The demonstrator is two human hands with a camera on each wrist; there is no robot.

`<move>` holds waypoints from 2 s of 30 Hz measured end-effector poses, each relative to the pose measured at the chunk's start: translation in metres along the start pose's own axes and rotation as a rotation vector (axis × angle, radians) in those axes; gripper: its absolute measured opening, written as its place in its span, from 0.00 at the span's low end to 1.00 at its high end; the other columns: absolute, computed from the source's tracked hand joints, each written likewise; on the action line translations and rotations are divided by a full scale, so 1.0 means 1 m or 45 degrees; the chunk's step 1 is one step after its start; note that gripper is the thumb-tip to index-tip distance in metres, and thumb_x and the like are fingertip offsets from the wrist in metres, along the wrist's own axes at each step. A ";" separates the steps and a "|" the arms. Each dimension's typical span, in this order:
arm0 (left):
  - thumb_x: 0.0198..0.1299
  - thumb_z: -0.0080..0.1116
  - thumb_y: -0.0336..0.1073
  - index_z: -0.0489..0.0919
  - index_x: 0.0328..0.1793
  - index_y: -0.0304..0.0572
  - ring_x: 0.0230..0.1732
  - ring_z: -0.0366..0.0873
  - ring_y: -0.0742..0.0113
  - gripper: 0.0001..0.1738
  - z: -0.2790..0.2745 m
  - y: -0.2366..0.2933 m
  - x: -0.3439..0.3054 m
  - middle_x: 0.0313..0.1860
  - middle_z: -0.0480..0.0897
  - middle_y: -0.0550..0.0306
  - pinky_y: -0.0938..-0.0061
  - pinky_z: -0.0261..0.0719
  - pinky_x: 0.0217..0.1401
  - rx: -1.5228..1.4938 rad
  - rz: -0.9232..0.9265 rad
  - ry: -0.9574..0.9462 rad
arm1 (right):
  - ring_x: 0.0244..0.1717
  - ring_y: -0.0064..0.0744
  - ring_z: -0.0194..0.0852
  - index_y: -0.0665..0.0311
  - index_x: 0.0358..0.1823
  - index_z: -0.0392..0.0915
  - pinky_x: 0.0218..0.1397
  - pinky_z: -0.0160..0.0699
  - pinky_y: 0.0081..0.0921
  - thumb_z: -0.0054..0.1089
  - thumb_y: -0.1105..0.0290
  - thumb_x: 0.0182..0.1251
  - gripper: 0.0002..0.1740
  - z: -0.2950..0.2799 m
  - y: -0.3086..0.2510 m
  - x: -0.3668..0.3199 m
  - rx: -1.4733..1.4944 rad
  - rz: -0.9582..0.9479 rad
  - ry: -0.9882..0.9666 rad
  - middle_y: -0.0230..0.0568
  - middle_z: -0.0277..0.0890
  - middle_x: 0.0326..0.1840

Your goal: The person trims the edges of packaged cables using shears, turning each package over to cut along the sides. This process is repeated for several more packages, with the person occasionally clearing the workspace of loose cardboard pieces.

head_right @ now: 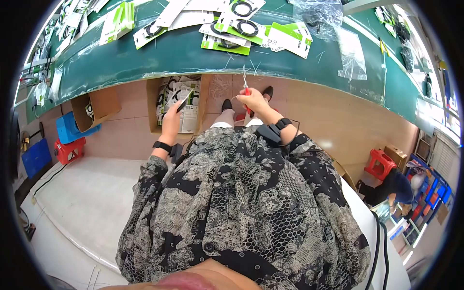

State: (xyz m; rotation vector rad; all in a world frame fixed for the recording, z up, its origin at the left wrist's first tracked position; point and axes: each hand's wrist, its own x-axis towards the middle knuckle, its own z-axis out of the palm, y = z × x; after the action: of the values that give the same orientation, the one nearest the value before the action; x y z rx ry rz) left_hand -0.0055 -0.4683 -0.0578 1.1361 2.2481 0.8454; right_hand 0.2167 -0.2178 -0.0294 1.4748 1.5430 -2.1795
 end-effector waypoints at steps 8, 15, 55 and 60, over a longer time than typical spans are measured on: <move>0.55 0.65 0.32 0.66 0.68 0.32 0.68 0.65 0.44 0.34 0.008 0.049 0.106 0.64 0.71 0.40 0.59 0.64 0.70 0.223 0.543 0.044 | 0.26 0.20 0.68 0.65 0.45 0.71 0.29 0.70 0.21 0.60 0.64 0.63 0.15 -0.045 0.065 -0.018 0.252 -0.052 -0.041 0.30 0.70 0.28; 0.50 0.66 0.40 0.72 0.62 0.37 0.70 0.63 0.46 0.32 0.108 0.172 0.255 0.68 0.67 0.46 0.47 0.69 0.63 0.787 0.838 0.211 | 0.29 0.20 0.70 0.64 0.43 0.72 0.35 0.71 0.20 0.59 0.67 0.63 0.11 -0.078 0.060 -0.080 0.593 0.002 0.290 0.30 0.70 0.30; 0.74 0.44 0.40 0.68 0.66 0.31 0.56 0.78 0.69 0.22 0.012 0.217 0.032 0.58 0.78 0.54 0.73 0.77 0.59 -1.739 -0.231 -0.335 | 0.43 0.50 0.75 0.63 0.50 0.72 0.47 0.74 0.41 0.62 0.69 0.51 0.22 -0.042 -0.006 -0.130 -1.166 -0.782 0.658 0.48 0.76 0.39; 0.74 0.45 0.41 0.67 0.66 0.33 0.55 0.78 0.69 0.22 0.023 0.207 0.030 0.56 0.78 0.55 0.72 0.79 0.58 -1.752 -0.257 -0.356 | 0.41 0.52 0.75 0.64 0.44 0.72 0.44 0.73 0.43 0.62 0.67 0.52 0.18 -0.045 0.004 -0.121 -1.103 -0.730 0.591 0.49 0.75 0.36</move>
State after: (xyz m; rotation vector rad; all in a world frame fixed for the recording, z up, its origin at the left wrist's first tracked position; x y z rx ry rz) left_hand 0.1037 -0.3403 0.0689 0.2965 1.0193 1.5851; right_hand 0.3120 -0.2372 0.0560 1.3406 2.8244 -0.9860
